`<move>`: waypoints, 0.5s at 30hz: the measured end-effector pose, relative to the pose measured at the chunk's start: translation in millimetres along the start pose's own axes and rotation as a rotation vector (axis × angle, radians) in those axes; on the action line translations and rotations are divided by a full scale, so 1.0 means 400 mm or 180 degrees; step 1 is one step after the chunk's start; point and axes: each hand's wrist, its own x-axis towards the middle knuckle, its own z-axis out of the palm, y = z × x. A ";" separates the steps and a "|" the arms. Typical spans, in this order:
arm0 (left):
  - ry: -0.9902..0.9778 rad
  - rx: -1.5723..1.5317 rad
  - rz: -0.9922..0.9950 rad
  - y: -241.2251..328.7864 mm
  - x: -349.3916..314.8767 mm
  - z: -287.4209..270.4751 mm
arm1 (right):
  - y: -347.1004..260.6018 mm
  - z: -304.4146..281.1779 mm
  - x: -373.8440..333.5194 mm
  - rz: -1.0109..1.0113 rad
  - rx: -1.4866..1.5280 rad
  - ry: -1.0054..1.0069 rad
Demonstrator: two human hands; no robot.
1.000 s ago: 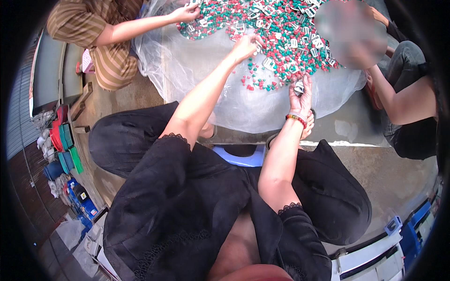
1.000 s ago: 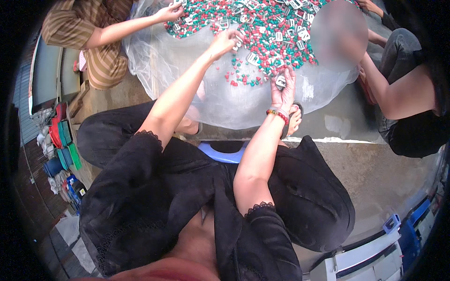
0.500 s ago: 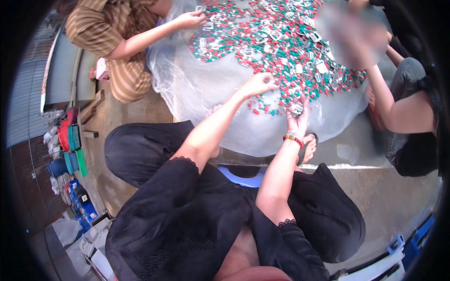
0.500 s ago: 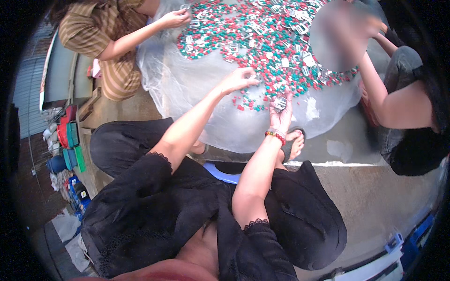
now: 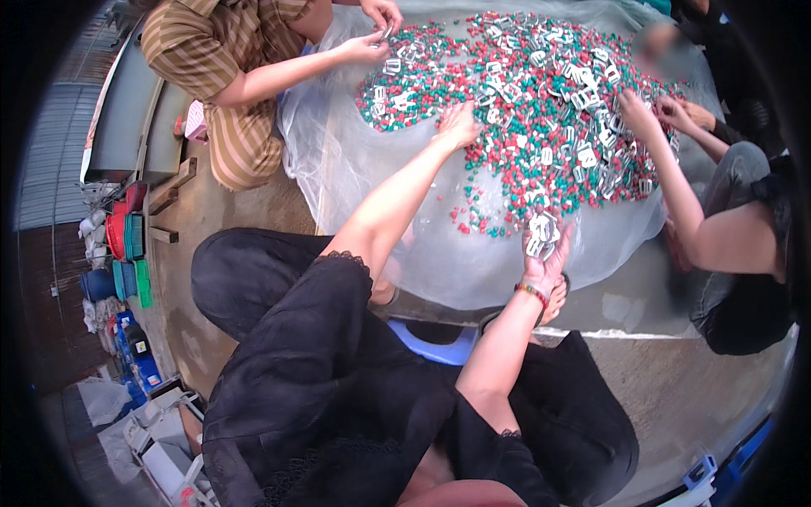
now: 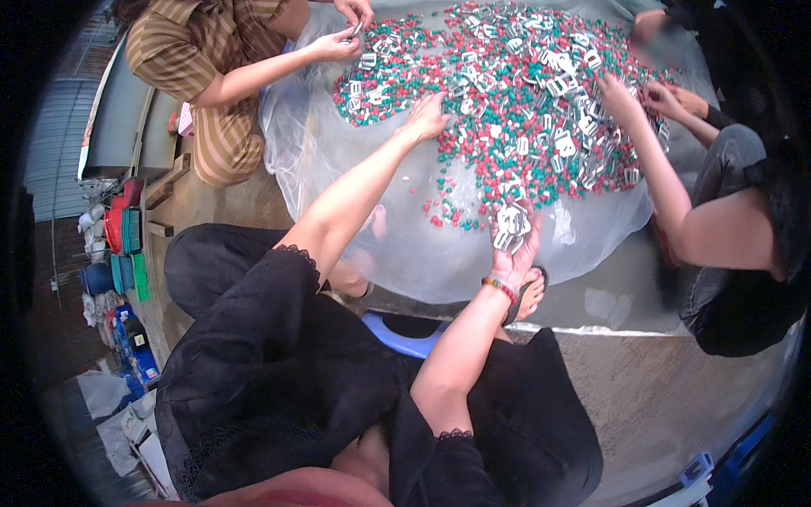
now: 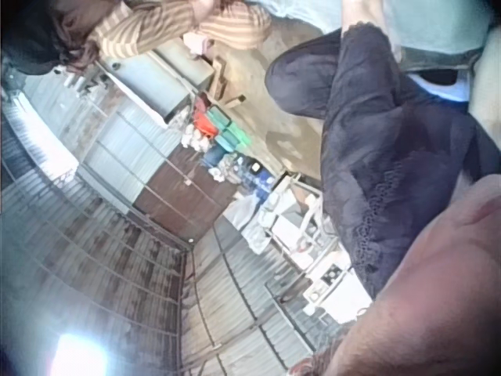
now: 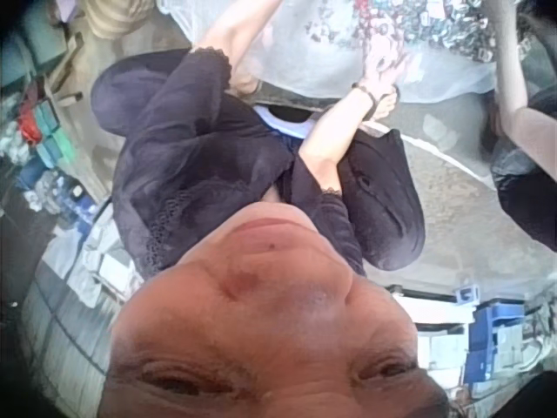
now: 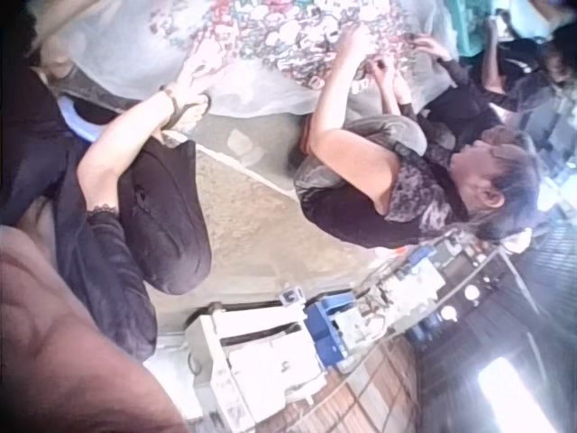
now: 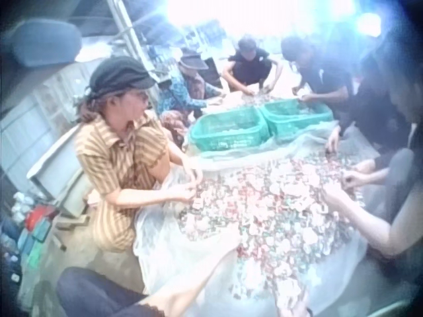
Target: The person sits on a low stool and sorts small red and green capsule-like objects from a large pile on a plastic sheet. They pick up the capsules by hand and place them into a nearby green basket. Other people are also sorting capsules in the background.
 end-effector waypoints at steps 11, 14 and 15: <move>-0.0723 0.0297 0.0289 0.094 -0.176 0.042 | 0.085 0.019 0.061 -0.0490 0.0763 -0.0168; -0.0126 -0.0078 0.0387 0.050 -0.160 0.040 | 0.143 0.044 0.055 -0.0586 0.0568 0.0436; -0.0075 -0.0316 0.0425 0.051 -0.153 0.014 | 0.150 0.036 0.050 -0.0556 0.0453 0.0391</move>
